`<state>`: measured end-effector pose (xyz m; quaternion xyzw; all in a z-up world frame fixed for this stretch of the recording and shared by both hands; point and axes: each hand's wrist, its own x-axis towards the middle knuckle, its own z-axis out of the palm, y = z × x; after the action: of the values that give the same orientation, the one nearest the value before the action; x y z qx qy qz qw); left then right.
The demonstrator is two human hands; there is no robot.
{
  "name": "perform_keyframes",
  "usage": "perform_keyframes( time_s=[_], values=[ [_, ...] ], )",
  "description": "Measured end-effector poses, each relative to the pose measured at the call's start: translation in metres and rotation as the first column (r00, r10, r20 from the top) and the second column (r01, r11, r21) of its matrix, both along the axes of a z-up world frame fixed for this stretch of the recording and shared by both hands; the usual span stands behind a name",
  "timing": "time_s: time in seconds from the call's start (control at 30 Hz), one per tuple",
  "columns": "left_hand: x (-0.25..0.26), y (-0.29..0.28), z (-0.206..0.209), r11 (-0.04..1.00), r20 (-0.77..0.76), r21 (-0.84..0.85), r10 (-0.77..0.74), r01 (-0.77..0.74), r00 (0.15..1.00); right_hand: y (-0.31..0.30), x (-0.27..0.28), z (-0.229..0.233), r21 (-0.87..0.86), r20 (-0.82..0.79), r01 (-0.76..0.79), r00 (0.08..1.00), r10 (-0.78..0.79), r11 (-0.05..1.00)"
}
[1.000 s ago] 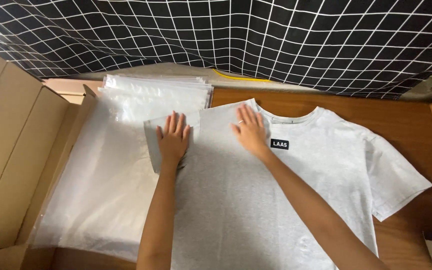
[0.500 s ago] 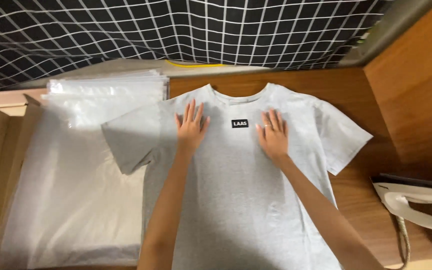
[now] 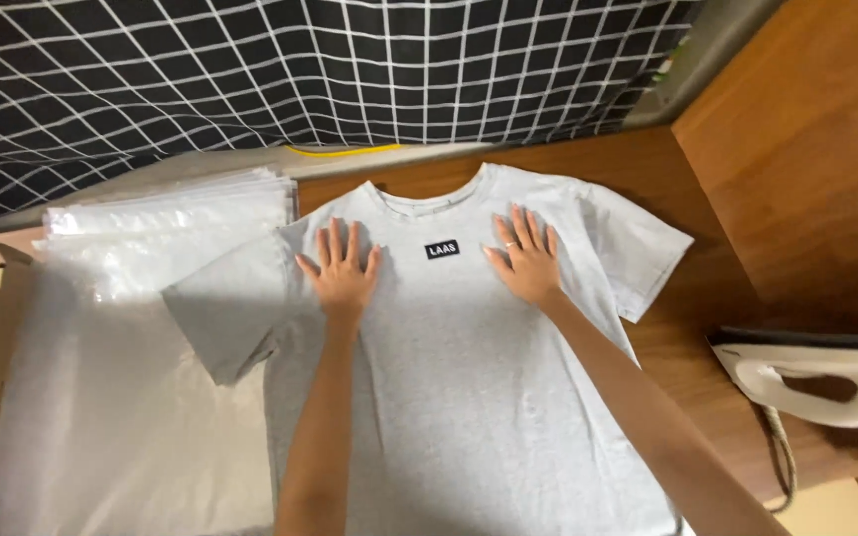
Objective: The person packs a pink shirt into a box, then takes a grey t-shirt from a rack, irons it on a table, and folds it.
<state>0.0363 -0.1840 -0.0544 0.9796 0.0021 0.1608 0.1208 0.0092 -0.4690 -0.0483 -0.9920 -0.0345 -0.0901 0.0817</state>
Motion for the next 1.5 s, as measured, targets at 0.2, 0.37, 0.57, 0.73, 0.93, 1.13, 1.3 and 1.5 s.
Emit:
perform_keyframes(
  time_s=[0.2,0.37,0.57,0.73,0.93,1.13,1.3,1.5],
  values=[
    [-0.002,-0.001,0.003,1.000,-0.068,-0.013,-0.007,0.006,0.998,-0.082,-0.018,-0.001,0.039,0.110,0.115,0.987,-0.119,0.993],
    [-0.004,-0.003,0.005,1.000,-0.055,-0.026,-0.017,0.015,0.998,-0.120,-0.035,0.023,0.308,-0.054,0.238,0.971,-0.233,0.921],
    [-0.006,-0.005,0.015,0.999,-0.082,-0.041,-0.019,0.015,0.996,-0.168,-0.020,-0.007,-0.111,0.174,0.092,0.982,-0.072,0.990],
    [-0.006,-0.006,0.018,0.999,-0.102,-0.040,-0.020,0.016,0.995,-0.215,-0.007,-0.007,-0.164,0.169,0.019,0.986,0.009,0.986],
    [-0.007,-0.005,0.019,0.999,-0.144,-0.048,-0.013,0.006,0.989,-0.135,0.022,0.008,-0.039,0.525,-0.127,0.842,0.128,0.991],
    [-0.004,-0.005,0.013,1.000,-0.129,-0.025,0.001,-0.004,0.992,-0.154,0.021,-0.009,-0.105,0.120,0.000,0.993,0.012,0.994],
    [-0.006,-0.006,0.018,1.000,-0.117,-0.015,-0.012,0.011,0.993,-0.227,0.008,-0.021,-0.072,0.017,0.304,0.953,-0.304,0.950],
    [-0.004,-0.008,0.013,0.998,-0.113,-0.054,0.014,-0.020,0.994,-0.161,0.051,-0.064,-0.093,0.533,0.262,0.828,-0.175,0.961]
  ],
)
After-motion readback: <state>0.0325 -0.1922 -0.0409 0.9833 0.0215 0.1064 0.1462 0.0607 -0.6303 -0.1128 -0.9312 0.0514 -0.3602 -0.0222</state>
